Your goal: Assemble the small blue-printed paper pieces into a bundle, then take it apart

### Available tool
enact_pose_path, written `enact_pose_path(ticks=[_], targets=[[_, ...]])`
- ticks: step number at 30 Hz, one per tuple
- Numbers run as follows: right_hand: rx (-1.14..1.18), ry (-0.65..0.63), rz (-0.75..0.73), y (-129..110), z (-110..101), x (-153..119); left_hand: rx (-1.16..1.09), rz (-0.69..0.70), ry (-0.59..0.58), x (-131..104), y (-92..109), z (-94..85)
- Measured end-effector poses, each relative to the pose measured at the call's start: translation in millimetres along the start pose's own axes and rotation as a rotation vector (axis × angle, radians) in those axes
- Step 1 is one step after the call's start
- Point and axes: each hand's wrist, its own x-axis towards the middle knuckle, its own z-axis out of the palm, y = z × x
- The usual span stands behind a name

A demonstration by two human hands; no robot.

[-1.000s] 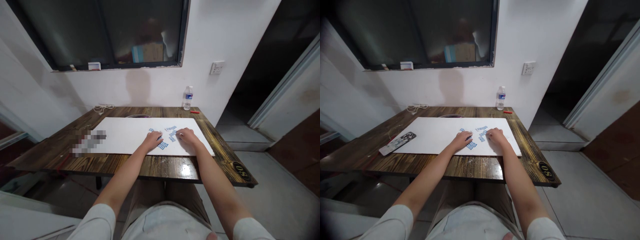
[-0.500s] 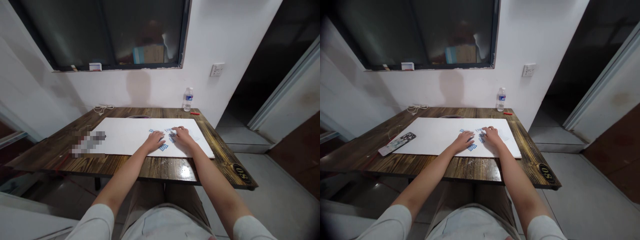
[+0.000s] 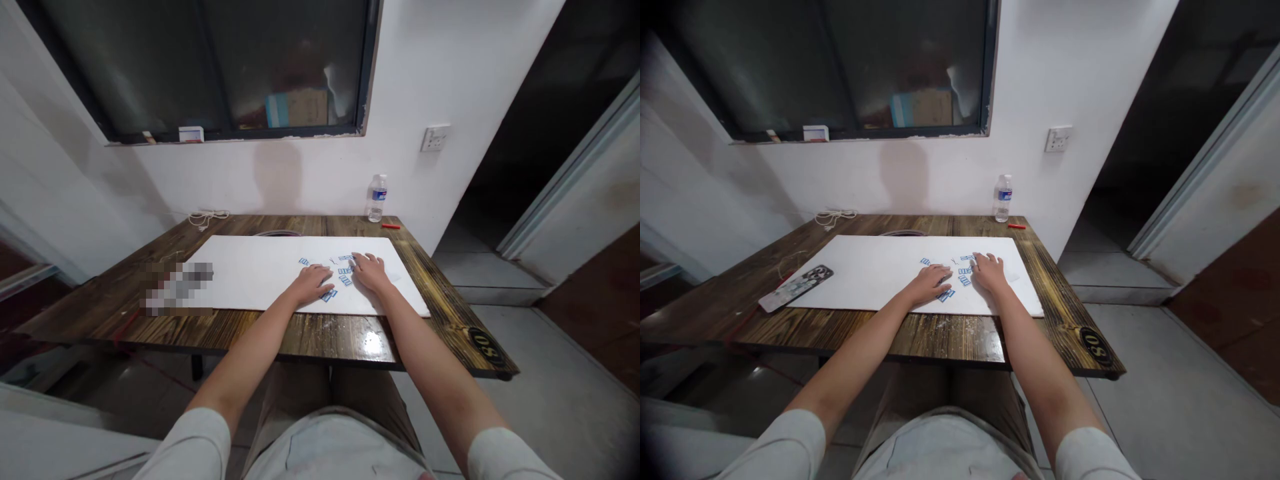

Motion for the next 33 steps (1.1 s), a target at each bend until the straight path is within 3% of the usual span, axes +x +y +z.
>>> enact_pose_path(ticks=[6,13,25,33], targets=[[-0.03,0.03,0.125,5,2,0,-0.005,0.007,0.015,1,-2,2.5],[-0.014,-0.025,-0.27,-6,11,-2,0.005,0.02,0.027,1,-2,3.8],[0.034,-0.129,-0.408,-19,6,-9,0.002,0.028,0.033,0,-1,2.2],[0.124,-0.077,-0.387,-23,0,-11,0.016,-0.032,0.09,0,0,-0.4]])
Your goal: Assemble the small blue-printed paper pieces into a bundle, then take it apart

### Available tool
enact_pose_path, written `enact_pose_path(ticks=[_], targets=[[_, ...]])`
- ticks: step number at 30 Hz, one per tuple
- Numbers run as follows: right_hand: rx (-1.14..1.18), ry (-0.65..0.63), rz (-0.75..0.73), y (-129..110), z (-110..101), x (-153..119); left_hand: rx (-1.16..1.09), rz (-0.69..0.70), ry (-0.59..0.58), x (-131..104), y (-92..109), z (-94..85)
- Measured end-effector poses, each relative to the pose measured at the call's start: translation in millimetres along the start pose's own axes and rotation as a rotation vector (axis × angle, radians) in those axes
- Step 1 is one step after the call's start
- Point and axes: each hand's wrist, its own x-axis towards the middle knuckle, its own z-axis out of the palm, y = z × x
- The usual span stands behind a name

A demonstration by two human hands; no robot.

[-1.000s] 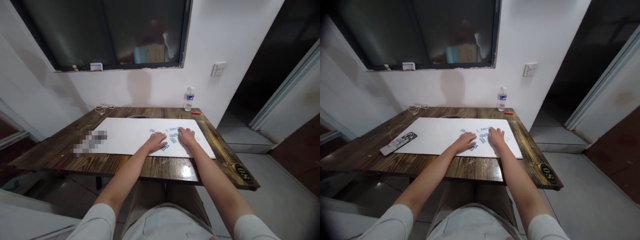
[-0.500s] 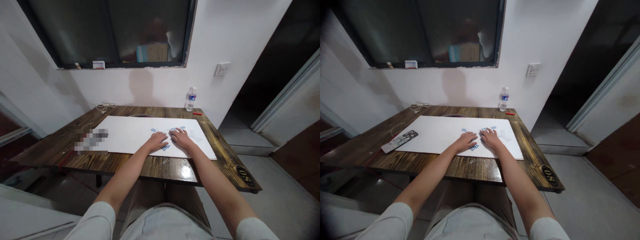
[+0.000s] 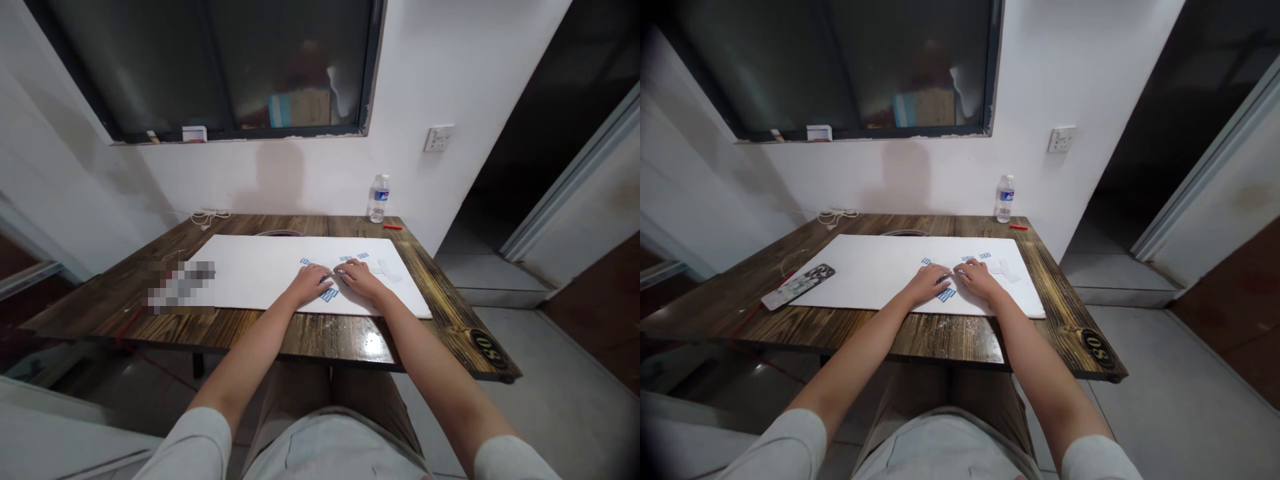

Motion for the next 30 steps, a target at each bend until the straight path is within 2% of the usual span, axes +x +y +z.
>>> enact_pose_path(ticks=[6,11,16,19,24,27,30], targets=[[0.068,0.079,0.005,-1,-3,1,0.031,0.008,0.005,0,-3,3.7],[0.033,0.141,0.021,5,2,2,0.042,0.009,-0.011,1,-2,2.9],[-0.025,0.061,0.094,10,9,1,0.063,-0.007,0.009,0,1,0.8],[-0.074,0.056,0.148,13,11,1,0.085,-0.093,0.064,0,2,-0.4],[-0.119,0.079,0.243,17,11,1,0.14,-0.372,0.174,-1,-3,-4.9],[-0.112,0.099,0.277,19,9,0,0.189,-0.439,0.109,-4,-10,-6.7],[-0.074,0.128,0.245,19,9,1,0.23,-0.456,0.045,-7,-13,-7.3]])
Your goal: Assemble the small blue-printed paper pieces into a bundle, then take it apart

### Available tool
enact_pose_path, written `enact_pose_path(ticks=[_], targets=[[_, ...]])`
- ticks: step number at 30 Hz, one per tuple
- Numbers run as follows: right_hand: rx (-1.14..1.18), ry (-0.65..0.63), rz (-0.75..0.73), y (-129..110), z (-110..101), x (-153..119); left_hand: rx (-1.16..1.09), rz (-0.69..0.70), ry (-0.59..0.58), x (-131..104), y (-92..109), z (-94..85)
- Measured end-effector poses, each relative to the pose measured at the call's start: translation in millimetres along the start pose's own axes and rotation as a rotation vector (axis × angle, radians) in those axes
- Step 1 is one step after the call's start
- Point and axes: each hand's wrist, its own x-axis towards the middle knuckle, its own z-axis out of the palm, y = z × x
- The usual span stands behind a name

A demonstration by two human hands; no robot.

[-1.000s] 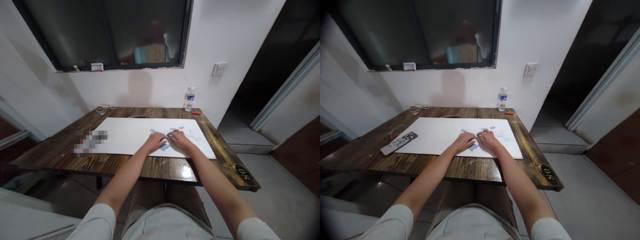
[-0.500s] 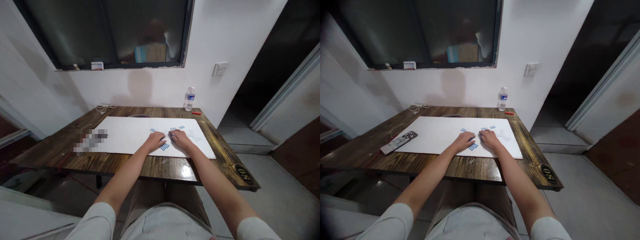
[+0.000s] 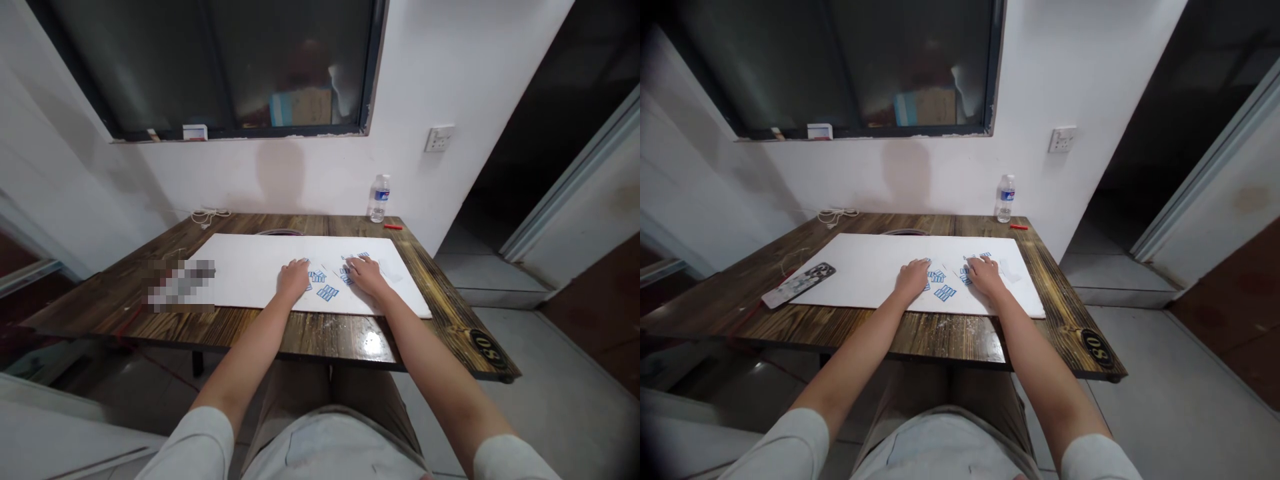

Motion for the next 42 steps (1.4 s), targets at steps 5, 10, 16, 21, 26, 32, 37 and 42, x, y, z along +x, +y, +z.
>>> enact_pose_path(ticks=[5,10,16,21,26,32,37,42], targets=[[0.08,-0.023,-0.225,-7,1,-3,0.036,-0.104,-0.012,-1,1,-2.4],[0.135,-0.112,-0.398,-20,2,-8,0.047,-0.188,-0.01,0,2,-4.1],[0.07,-0.186,-0.481,-29,6,-12,-0.002,-0.136,0.01,-1,5,-4.7],[0.026,-0.177,-0.458,-28,9,-12,0.01,-0.154,0.002,-3,7,-5.3],[0.029,-0.179,-0.439,-30,7,-12,0.05,-0.233,0.044,-2,4,-5.9],[0.041,-0.19,-0.428,-33,3,-15,0.038,-0.275,0.094,1,-4,-5.0],[0.043,-0.123,-0.41,-33,0,-15,-0.109,-0.138,0.044,4,2,-5.7],[0.001,-0.058,-0.341,-31,-1,-15,-0.118,-0.029,-0.073,3,5,-6.3]])
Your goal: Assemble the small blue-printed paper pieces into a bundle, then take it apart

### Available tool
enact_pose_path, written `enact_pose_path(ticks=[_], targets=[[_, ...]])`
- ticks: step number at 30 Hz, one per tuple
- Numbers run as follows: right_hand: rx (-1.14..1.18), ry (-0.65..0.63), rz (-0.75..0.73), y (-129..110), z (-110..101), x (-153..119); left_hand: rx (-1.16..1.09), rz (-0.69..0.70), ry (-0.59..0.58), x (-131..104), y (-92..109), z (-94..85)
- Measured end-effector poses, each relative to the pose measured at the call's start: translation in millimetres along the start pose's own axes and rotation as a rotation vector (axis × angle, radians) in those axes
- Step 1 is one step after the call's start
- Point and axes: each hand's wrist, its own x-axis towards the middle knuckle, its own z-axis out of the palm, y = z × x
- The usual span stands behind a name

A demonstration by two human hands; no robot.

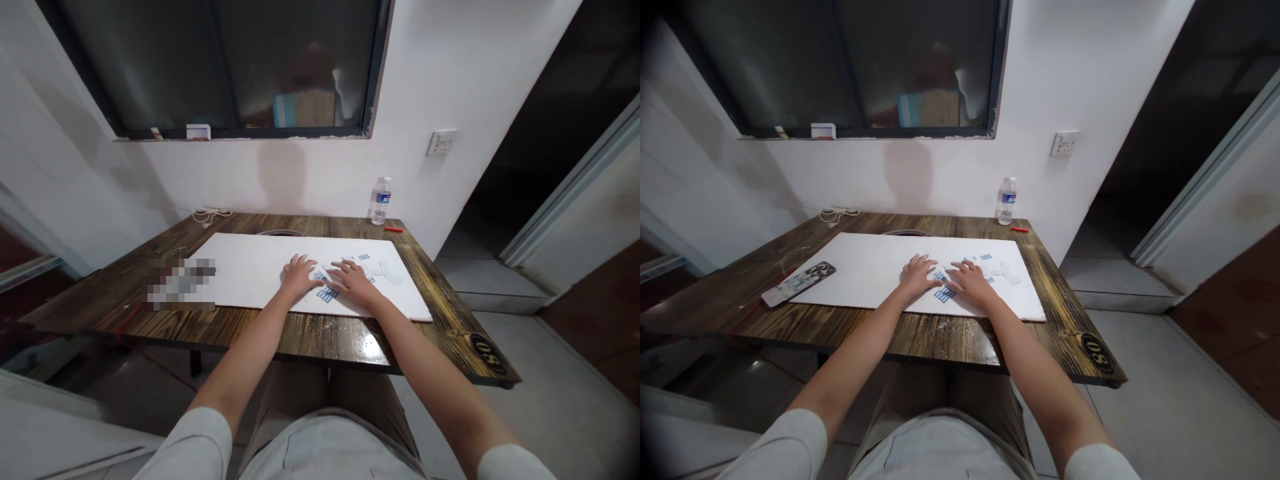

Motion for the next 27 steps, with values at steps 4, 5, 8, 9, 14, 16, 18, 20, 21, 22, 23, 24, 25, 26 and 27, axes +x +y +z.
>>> enact_pose_path(ticks=[4,5,8,9,14,16,18,20,21,22,23,24,25,26,27], targets=[[-0.053,0.003,0.014,2,3,-2,0.009,0.014,-0.008,0,-3,-1.2],[-0.063,0.025,0.023,3,4,-2,0.009,0.023,0.002,0,-4,-1.1],[-0.018,0.127,0.066,5,2,2,-0.006,0.038,0.049,2,-3,0.7],[0.043,0.168,0.089,6,1,3,-0.016,0.036,0.067,3,-3,1.6],[0.388,0.282,0.172,8,-13,7,-0.06,-0.006,0.146,3,0,1.6],[0.484,0.264,0.17,8,-18,6,-0.076,-0.012,0.169,3,1,-1.0],[0.545,0.248,0.188,10,-20,4,-0.08,-0.009,0.165,2,2,-3.7],[0.514,0.253,0.212,12,-19,4,-0.072,0.007,0.136,0,2,-5.5],[0.492,0.265,0.219,13,-17,4,-0.064,0.019,0.119,0,2,-5.7],[0.484,0.287,0.225,15,-15,4,-0.057,0.032,0.103,0,2,-5.4],[0.496,0.317,0.231,16,-13,5,-0.051,0.045,0.091,0,1,-4.7],[0.53,0.351,0.245,17,-10,6,-0.048,0.056,0.082,0,1,-3.7],[0.579,0.382,0.266,17,-8,6,-0.047,0.062,0.076,0,0,-2.4],[0.631,0.41,0.295,17,-6,7,-0.049,0.065,0.071,1,-1,-1.0],[0.671,0.427,0.323,17,-5,7,-0.052,0.067,0.069,2,-2,0.2]])
